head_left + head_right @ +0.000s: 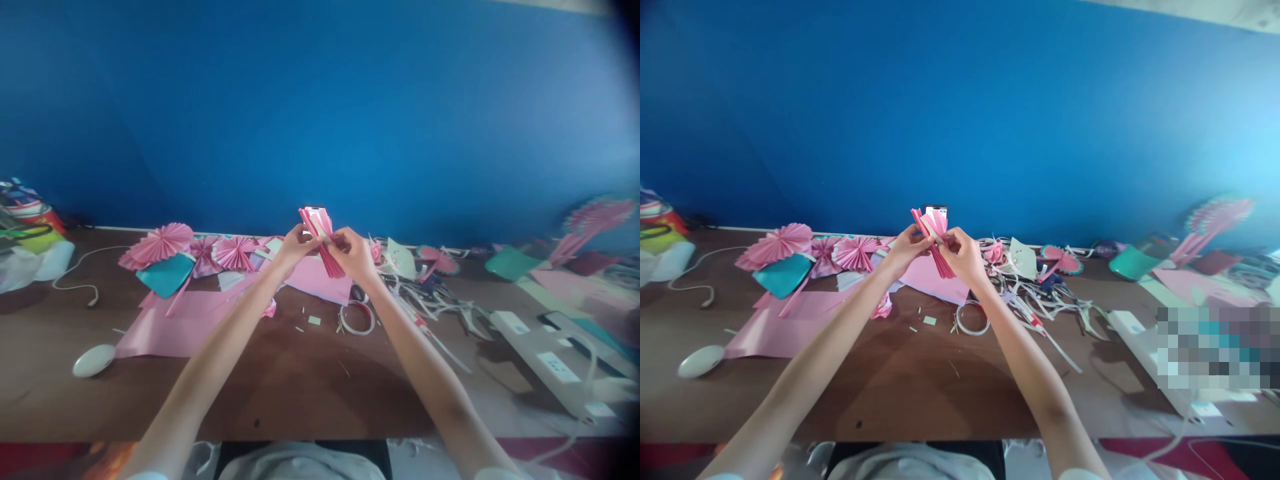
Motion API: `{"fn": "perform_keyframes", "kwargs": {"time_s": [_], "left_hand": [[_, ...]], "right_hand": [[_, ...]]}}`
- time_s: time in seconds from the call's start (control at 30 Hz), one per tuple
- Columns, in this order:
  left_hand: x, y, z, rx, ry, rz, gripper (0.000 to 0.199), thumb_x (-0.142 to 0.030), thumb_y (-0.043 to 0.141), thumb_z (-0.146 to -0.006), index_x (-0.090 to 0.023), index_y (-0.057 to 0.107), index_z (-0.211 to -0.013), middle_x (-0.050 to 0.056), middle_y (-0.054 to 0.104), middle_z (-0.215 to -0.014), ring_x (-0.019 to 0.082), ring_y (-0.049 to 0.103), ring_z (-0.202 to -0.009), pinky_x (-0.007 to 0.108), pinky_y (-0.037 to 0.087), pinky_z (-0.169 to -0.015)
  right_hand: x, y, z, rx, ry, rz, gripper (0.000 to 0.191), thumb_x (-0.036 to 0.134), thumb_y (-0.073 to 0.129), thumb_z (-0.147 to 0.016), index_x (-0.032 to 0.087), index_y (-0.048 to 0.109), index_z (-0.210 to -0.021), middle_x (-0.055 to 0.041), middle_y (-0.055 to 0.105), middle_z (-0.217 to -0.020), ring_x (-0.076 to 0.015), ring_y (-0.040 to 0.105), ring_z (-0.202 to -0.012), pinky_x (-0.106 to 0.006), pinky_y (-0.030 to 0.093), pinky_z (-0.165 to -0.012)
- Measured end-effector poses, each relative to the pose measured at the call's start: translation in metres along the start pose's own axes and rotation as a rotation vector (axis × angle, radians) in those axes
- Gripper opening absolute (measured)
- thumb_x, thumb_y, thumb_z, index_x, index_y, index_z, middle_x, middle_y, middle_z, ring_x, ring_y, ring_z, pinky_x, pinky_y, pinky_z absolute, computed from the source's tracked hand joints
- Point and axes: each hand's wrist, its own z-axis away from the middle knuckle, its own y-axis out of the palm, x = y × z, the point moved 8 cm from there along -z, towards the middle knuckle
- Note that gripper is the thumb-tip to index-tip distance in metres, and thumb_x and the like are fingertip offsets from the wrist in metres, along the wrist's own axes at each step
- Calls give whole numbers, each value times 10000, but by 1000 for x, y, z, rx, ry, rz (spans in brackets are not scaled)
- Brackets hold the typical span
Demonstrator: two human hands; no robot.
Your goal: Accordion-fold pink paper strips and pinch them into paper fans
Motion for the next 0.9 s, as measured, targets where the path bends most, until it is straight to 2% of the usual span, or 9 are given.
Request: {"fn": "perform_keyframes", "kwargs": {"time_s": [0.13,0.23,0.33,0.47,0.53,0.63,0.77,0.9], "left_hand": [[9,-3,-2,-29,-24,-42,459,-468,789,-688,-129,618,-944,53,671,-852,135,627,-718,283,511,-681],[11,-6,-4,-39,8,-55,414,-485,765,-708,-117,634,-843,45,653,-787,127,606,-683,288,504,-684],[7,-4,-5,4,40,-45,394,-455,766,-715,-121,642,-883,48,667,-819,137,614,-716,290,502,-707],[-4,9,-1,139,71,-66,422,-382,788,-707,-133,643,-1014,75,689,-944,170,638,-841,292,503,-769],[-8,12,1,156,92,-63,420,-376,768,-733,-143,639,-1058,87,687,-1000,180,640,-883,299,506,-793],[-9,11,3,100,102,-41,379,-400,720,-779,-159,647,-1062,88,680,-1031,180,644,-882,312,515,-800],[-5,7,4,4,94,14,314,-369,721,-764,-171,669,-1002,59,687,-928,159,644,-767,298,525,-734],[-6,4,3,-20,108,0,250,-305,707,-748,-168,703,-958,38,688,-846,153,633,-701,294,515,-697]], "right_hand": [[0,-5,-1,-44,22,-26,159,345,625,-816,200,593,-874,-9,646,-739,-149,602,-650,-261,444,-586],[1,-6,-1,-54,30,-47,211,388,648,-804,199,588,-878,-9,649,-735,-151,610,-655,-259,444,-580],[3,-3,0,-34,21,-49,220,381,667,-785,200,592,-886,-11,665,-767,-155,625,-689,-261,455,-600],[0,-3,1,-52,45,-58,203,348,671,-774,200,594,-889,-5,661,-742,-158,627,-668,-268,461,-591],[-3,-3,1,-65,65,-90,208,336,680,-764,201,590,-894,-8,665,-742,-166,635,-670,-274,474,-591],[-5,1,2,-63,88,-152,226,333,695,-749,208,578,-896,-15,674,-750,-176,648,-664,-284,497,-586],[-5,5,4,-60,110,-232,265,388,703,-751,219,563,-898,-29,683,-790,-187,664,-674,-295,528,-577],[-4,3,4,-73,103,-249,289,440,683,-782,214,563,-915,-32,674,-804,-183,662,-687,-294,534,-584]]}}
